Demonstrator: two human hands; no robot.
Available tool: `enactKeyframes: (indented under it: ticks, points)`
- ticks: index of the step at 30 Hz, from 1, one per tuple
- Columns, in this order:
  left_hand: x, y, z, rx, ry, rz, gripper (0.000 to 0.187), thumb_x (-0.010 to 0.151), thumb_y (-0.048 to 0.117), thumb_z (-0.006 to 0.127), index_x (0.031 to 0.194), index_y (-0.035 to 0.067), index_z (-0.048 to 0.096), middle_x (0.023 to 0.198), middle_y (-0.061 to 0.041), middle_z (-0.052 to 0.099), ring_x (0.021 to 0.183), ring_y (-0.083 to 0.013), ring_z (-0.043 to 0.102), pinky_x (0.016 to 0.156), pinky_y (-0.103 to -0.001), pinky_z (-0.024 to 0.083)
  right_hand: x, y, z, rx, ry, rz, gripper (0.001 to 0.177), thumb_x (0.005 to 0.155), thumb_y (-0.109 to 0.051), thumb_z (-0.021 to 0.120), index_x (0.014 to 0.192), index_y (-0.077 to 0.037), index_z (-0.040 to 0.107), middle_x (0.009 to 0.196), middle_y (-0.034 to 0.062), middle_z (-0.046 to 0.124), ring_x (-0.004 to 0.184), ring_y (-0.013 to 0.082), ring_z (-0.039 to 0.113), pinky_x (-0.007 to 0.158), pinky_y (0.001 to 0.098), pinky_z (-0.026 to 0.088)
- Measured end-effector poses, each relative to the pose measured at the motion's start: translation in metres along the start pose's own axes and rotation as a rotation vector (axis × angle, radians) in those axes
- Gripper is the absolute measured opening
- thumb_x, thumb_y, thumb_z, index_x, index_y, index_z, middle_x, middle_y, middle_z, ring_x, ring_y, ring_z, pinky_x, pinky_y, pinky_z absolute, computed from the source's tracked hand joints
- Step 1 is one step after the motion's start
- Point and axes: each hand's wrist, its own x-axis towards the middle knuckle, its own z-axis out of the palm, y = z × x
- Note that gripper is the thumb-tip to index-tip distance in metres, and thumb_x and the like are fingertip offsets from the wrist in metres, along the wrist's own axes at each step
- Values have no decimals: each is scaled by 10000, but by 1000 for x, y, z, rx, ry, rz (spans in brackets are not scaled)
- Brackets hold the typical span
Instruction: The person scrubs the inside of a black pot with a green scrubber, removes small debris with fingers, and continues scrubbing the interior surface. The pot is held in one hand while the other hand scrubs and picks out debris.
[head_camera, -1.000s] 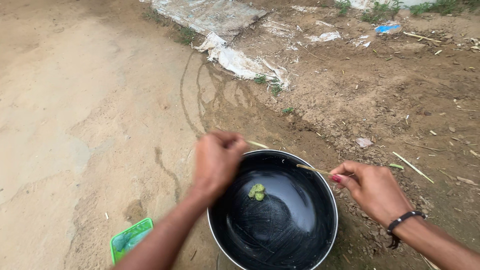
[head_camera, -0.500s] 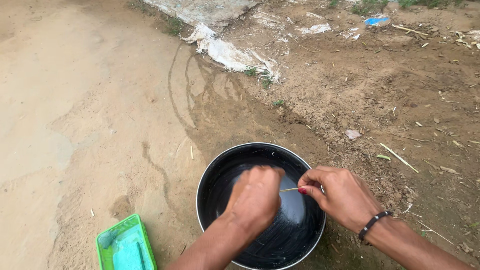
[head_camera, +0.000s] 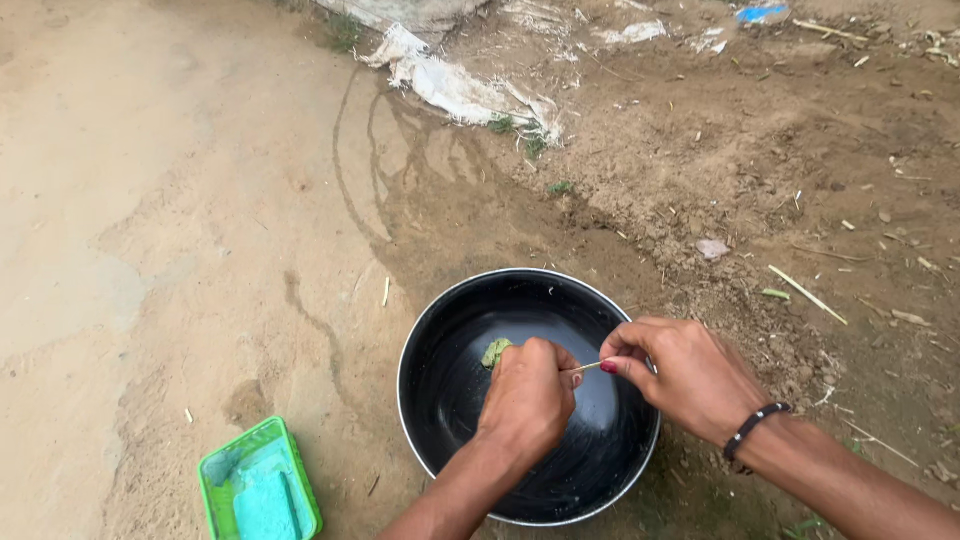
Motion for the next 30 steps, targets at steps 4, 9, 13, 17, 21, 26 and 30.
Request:
enactKeyframes:
  ticks: [4,9,13,17,21,26,30]
  points:
    - [5,-2,14,37,-183,-81,166,912,178,697,1005,60,765,1041,-215,751,1068,-335,716,987,-419,544,3,38,17,-62,62,1,524,814,-398,778,1260,-147,663,1060,114,714,904,241,716,769,424,601]
    - [11,7,21,135,-480,12,197,918,151,639,1053,154,781,1069,-143,758,1099,-269,694,1005,-428,517,6,82,39,81,-347,285,437,989,-406,554,1382,-214,558,1050,50,769,880,191,782,863,407,624]
    - [10,12,28,187,-493,77,184,880,156,659,994,105,794,1027,-126,770,1060,-249,711,1015,-408,529,3,96,48,228,-479,220,386,1038,-427,451,1284,-201,645,1015,45,804,864,120,785,820,350,644]
    - [9,11,32,120,-490,46,198,874,192,638,908,106,814,903,-112,794,934,-231,769,974,-392,564,-2,100,53,399,-498,335,368,1051,-424,448,1304,-213,614,1024,-3,779,862,97,763,811,301,636]
    - [8,10,38,100,-449,-17,199,886,291,678,922,146,810,855,-115,787,891,-234,764,934,-409,562,-4,99,61,529,-493,341,387,1050,-355,387,1306,-202,633,969,7,749,867,101,719,798,284,618]
    - [11,9,51,37,-339,40,190,877,290,710,914,133,810,864,-118,783,901,-239,753,891,-431,564,-7,99,62,582,-464,315,393,1057,-339,398,1272,-144,662,944,14,737,838,102,701,766,276,607]
    - [14,3,55,19,-344,75,159,845,249,745,870,105,808,873,-104,783,898,-218,749,887,-400,568,-8,96,60,512,-472,368,388,1053,-338,387,1330,-208,626,901,6,701,808,102,684,762,269,611]
